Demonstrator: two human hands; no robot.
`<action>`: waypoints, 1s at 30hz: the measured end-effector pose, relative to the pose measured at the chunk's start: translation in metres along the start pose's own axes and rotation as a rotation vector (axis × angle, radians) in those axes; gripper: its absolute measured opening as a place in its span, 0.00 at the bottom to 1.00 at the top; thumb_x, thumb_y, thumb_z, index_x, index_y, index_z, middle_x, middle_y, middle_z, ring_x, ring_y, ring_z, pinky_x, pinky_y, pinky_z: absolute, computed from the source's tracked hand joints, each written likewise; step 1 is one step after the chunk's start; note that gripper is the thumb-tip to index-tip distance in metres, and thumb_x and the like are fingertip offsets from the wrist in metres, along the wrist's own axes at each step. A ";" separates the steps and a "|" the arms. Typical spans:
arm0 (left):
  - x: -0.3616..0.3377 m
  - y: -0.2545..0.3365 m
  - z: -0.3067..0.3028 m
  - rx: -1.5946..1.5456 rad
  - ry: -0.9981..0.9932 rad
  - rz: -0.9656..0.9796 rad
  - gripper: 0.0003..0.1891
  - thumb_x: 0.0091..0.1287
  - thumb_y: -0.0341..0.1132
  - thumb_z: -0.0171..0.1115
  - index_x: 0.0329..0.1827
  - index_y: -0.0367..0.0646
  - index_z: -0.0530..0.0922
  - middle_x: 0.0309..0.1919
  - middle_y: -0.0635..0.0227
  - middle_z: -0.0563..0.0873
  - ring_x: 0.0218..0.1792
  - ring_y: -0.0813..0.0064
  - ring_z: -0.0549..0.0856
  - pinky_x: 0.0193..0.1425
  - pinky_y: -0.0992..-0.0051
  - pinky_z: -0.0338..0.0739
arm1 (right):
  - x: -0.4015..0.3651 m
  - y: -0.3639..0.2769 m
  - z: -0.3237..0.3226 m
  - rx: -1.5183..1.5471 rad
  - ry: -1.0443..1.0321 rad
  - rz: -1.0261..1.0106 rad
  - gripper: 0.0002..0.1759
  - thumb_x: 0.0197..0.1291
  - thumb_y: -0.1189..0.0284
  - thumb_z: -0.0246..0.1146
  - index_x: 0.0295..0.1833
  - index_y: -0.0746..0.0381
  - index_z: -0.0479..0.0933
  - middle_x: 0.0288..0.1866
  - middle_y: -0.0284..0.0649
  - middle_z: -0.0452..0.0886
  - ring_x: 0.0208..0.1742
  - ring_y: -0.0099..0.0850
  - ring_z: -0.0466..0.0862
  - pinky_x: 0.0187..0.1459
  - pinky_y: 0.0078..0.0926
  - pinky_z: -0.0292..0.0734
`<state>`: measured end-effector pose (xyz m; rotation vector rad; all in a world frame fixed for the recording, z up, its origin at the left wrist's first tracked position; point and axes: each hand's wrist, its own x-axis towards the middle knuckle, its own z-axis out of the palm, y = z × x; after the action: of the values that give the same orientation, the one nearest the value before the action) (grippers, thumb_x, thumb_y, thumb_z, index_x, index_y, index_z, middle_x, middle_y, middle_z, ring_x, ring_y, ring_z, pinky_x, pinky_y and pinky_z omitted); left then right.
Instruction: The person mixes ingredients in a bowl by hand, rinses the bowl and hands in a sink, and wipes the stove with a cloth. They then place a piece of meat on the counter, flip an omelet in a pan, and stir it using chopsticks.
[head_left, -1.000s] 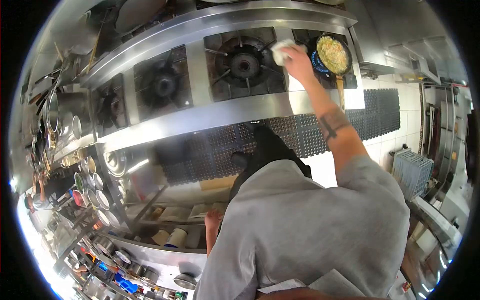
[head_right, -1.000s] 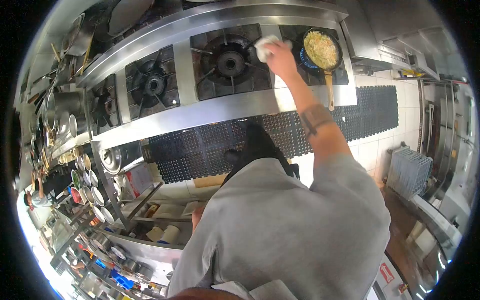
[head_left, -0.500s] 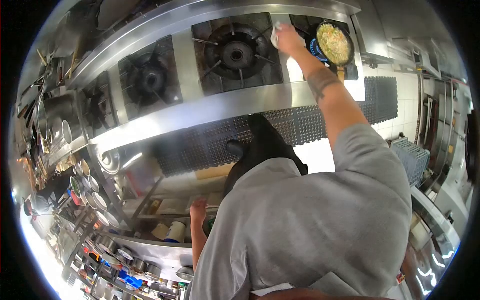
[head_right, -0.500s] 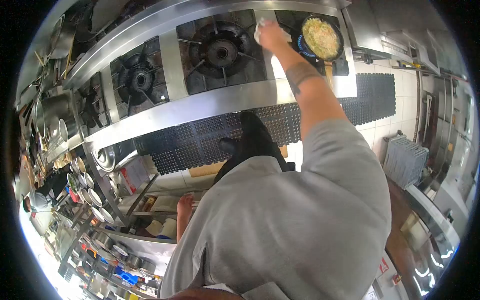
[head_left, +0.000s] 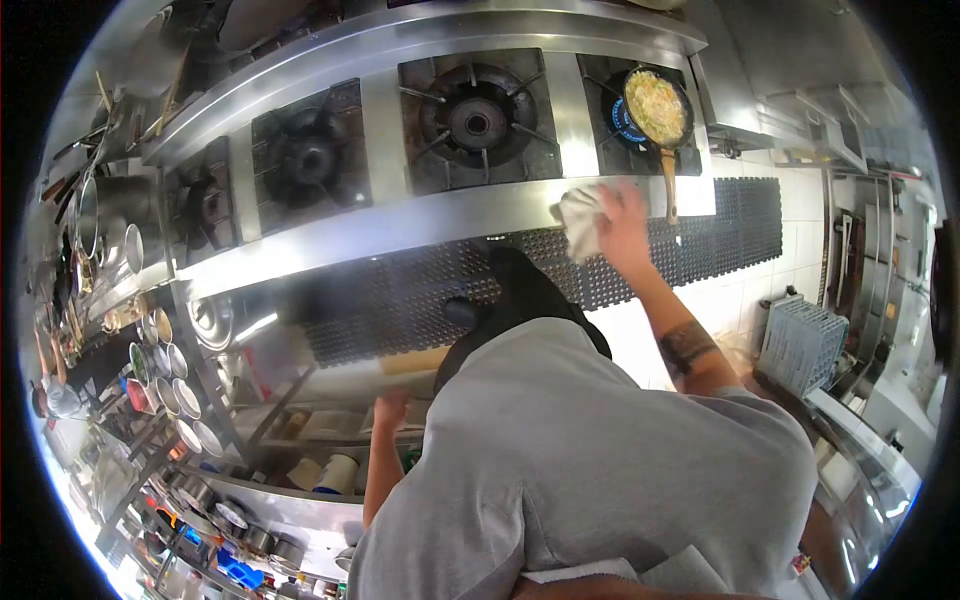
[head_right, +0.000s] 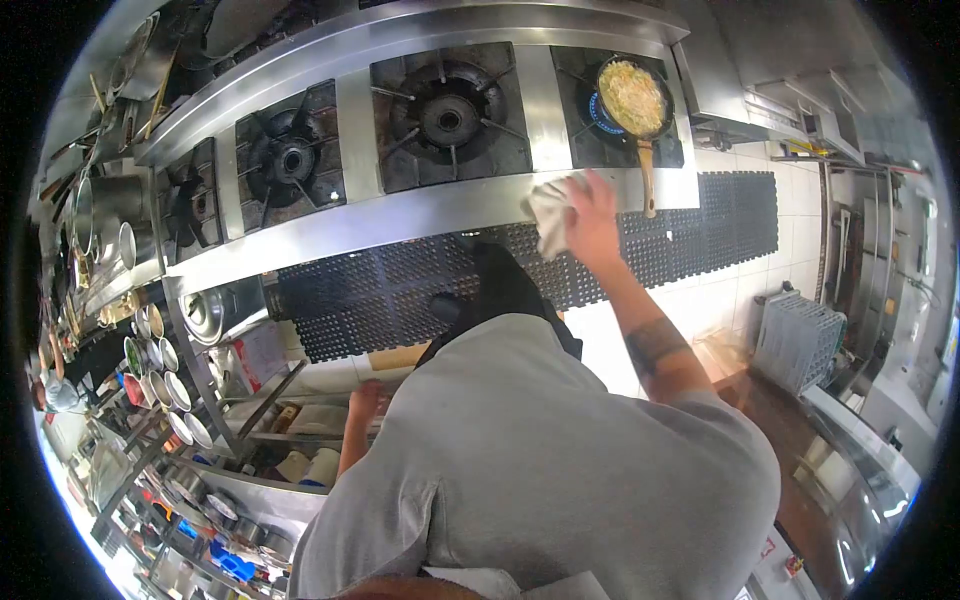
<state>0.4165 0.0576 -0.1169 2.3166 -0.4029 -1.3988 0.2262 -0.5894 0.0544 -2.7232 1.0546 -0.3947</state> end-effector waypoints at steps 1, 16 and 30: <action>0.000 0.008 -0.007 0.002 -0.002 -0.033 0.09 0.63 0.39 0.66 0.42 0.46 0.85 0.43 0.62 0.89 0.46 0.51 0.87 0.45 0.54 0.82 | 0.002 -0.001 0.029 0.008 0.000 -0.006 0.32 0.57 0.79 0.62 0.70 0.57 0.72 0.70 0.52 0.74 0.68 0.58 0.74 0.71 0.49 0.71; -0.089 0.063 0.033 -0.900 0.072 -0.409 0.05 0.76 0.32 0.58 0.46 0.40 0.80 0.33 0.68 0.84 0.33 0.76 0.83 0.37 0.75 0.77 | 0.352 0.079 0.182 -0.271 0.038 0.220 0.19 0.61 0.66 0.63 0.57 0.56 0.84 0.56 0.52 0.85 0.59 0.52 0.82 0.63 0.45 0.77; -0.097 0.199 0.044 -0.642 0.222 -0.394 0.11 0.77 0.36 0.62 0.53 0.38 0.82 0.37 0.70 0.87 0.36 0.80 0.85 0.39 0.77 0.78 | 0.414 -0.249 0.270 0.336 -0.072 -0.400 0.12 0.53 0.71 0.65 0.44 0.58 0.86 0.46 0.48 0.88 0.50 0.48 0.87 0.52 0.48 0.82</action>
<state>0.3258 -0.0826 0.0349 2.0186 0.5253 -1.1750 0.7620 -0.6678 -0.0600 -2.6013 0.3753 -0.4786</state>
